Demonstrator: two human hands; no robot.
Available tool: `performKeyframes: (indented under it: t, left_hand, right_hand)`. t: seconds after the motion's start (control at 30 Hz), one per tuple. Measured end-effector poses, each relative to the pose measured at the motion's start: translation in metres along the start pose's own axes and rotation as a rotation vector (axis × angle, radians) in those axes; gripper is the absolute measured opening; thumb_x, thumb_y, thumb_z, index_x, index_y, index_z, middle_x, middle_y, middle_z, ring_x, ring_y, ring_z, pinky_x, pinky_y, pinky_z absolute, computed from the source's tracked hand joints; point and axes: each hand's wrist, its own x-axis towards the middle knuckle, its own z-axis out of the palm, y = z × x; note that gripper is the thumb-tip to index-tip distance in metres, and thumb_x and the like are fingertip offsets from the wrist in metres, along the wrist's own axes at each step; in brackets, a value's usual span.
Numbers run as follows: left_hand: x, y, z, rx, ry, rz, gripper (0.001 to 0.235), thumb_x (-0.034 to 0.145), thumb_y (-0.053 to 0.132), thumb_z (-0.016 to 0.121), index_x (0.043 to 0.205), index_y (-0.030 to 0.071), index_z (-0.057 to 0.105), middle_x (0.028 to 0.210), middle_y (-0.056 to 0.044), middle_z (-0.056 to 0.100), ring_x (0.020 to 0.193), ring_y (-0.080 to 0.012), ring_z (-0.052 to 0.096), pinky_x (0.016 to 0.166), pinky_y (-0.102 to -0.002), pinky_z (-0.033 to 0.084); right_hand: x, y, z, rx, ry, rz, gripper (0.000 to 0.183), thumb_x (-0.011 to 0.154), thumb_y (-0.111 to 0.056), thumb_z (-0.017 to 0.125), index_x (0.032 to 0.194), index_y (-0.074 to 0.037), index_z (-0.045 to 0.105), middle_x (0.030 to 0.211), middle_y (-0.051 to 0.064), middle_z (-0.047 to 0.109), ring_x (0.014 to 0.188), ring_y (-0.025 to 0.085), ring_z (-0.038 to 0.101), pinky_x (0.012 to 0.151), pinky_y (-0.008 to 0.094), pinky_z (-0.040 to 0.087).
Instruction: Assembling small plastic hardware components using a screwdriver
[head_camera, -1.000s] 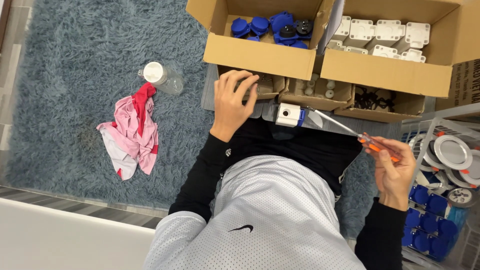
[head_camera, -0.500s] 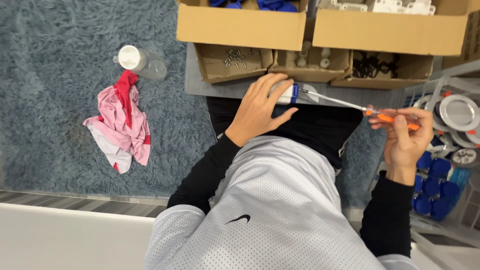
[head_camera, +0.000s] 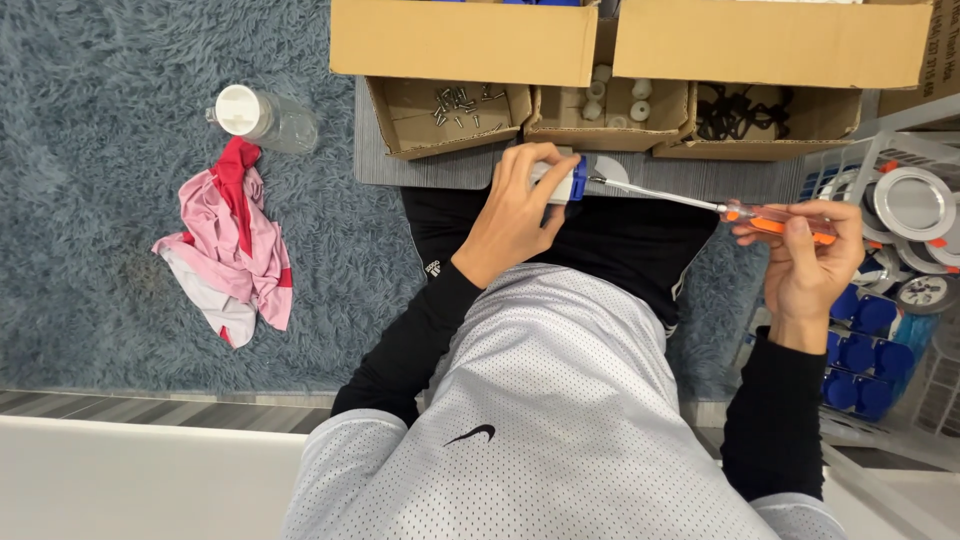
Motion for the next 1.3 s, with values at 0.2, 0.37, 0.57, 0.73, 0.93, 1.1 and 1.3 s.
performKeyframes:
  t: [0.2,0.37,0.57,0.73,0.93,1.1,1.3]
  left_hand:
    - [-0.005,-0.008,0.012,0.074,-0.027,0.002,0.052,0.085,0.002,0.08,0.133,0.013,0.062,0.146,-0.014,0.053,0.139,-0.0378,0.049,0.115,-0.057,0.043]
    - [-0.006,-0.019,0.021,0.075,-0.008,0.068,0.051,0.085,0.006,0.086,0.128,0.013,0.061,0.149,-0.01,0.057,0.141,-0.0354,0.05,0.118,-0.057,0.041]
    - [-0.008,-0.028,0.032,-0.006,0.075,0.103,0.046,0.09,0.001,0.084,0.129,0.011,0.063,0.148,-0.008,0.059,0.14,-0.0357,0.052,0.109,-0.052,0.052]
    - [-0.006,-0.028,0.031,-0.047,0.099,0.124,0.042,0.092,-0.002,0.083,0.128,0.01,0.064,0.146,-0.008,0.061,0.137,-0.0356,0.053,0.11,-0.052,0.054]
    - [-0.006,-0.034,0.033,-0.067,0.125,0.176,0.047,0.085,0.001,0.082,0.127,0.008,0.064,0.146,-0.013,0.062,0.134,-0.0395,0.055,0.112,-0.053,0.051]
    - [-0.004,-0.029,0.028,-0.048,0.139,0.164,0.044,0.096,0.032,0.089,0.126,0.009,0.066,0.144,-0.012,0.064,0.136,-0.0365,0.056,0.114,-0.052,0.05]
    - [-0.005,-0.03,0.028,-0.06,0.133,0.162,0.042,0.099,0.035,0.086,0.126,0.011,0.065,0.145,-0.01,0.063,0.138,-0.0352,0.055,0.116,-0.052,0.049]
  right_hand:
    - [-0.004,0.006,-0.003,-0.015,-0.019,-0.005,0.016,0.125,-0.013,0.057,0.13,-0.002,0.047,0.119,0.032,0.067,0.094,0.044,0.074,0.081,0.045,0.068]
    - [-0.006,0.01,-0.001,-0.005,-0.05,0.023,0.02,0.122,-0.016,0.061,0.129,-0.004,0.047,0.118,0.032,0.069,0.091,0.043,0.075,0.08,0.043,0.067]
    - [-0.003,0.007,0.004,-0.021,-0.074,0.043,0.016,0.123,-0.013,0.058,0.129,-0.002,0.048,0.12,0.033,0.07,0.095,0.045,0.076,0.082,0.044,0.068]
    - [-0.001,0.008,0.007,0.0,-0.066,0.079,0.017,0.121,-0.014,0.062,0.126,-0.003,0.05,0.118,0.031,0.071,0.096,0.043,0.077,0.081,0.04,0.068]
    - [-0.001,0.03,-0.004,-0.034,-0.042,0.171,0.022,0.121,-0.022,0.063,0.128,-0.004,0.052,0.112,0.03,0.073,0.088,0.04,0.078,0.064,0.037,0.061]
    - [0.003,0.019,-0.002,-0.08,-0.11,0.275,0.022,0.122,-0.02,0.057,0.125,0.001,0.056,0.102,0.033,0.072,0.071,0.037,0.074,0.056,0.036,0.056]
    - [0.006,0.032,-0.013,-0.009,-0.156,0.222,0.017,0.112,-0.006,0.066,0.126,0.002,0.061,0.109,0.029,0.074,0.083,0.034,0.076,0.071,0.034,0.062]
